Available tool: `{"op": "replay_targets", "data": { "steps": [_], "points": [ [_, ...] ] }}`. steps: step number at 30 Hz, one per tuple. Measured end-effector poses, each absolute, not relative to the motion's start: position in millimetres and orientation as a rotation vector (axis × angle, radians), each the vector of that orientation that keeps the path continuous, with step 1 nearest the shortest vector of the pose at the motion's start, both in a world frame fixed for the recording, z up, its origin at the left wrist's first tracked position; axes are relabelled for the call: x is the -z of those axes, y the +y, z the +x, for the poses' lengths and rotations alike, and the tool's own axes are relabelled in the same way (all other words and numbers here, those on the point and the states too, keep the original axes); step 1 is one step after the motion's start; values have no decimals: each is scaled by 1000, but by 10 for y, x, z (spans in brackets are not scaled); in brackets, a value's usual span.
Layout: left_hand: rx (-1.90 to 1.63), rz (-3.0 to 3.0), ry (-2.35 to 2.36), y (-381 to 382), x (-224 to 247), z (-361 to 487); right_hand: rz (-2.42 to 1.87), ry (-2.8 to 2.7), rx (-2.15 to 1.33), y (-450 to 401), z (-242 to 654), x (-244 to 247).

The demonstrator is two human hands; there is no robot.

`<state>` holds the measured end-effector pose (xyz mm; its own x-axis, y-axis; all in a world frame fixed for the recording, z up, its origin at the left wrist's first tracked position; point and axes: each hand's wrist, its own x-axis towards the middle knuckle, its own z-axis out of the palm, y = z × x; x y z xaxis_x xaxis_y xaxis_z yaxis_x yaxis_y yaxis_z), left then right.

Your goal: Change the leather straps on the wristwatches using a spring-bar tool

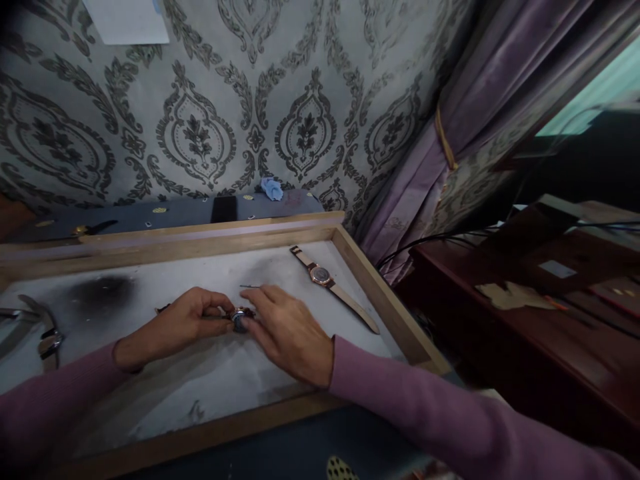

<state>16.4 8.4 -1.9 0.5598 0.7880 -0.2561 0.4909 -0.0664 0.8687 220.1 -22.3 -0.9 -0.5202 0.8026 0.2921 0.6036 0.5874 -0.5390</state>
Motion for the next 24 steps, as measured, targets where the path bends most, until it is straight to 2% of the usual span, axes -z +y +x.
{"op": "replay_targets", "data": {
  "steps": [4,7,20,24],
  "points": [
    [-330,1688,1050,66,-57,151,-1050,-1870,-1380,-230,2086,81],
    [-308,1625,1029,59,-101,145,-997,-1574,-1646,-218,2050,121],
    [-508,1507,932,-29,-198,170,-936,-1380,-1672,-230,2054,57],
    [-458,1520,984,-29,-205,180,-924,-1356,-1699,-220,2054,56]
  ]
}}
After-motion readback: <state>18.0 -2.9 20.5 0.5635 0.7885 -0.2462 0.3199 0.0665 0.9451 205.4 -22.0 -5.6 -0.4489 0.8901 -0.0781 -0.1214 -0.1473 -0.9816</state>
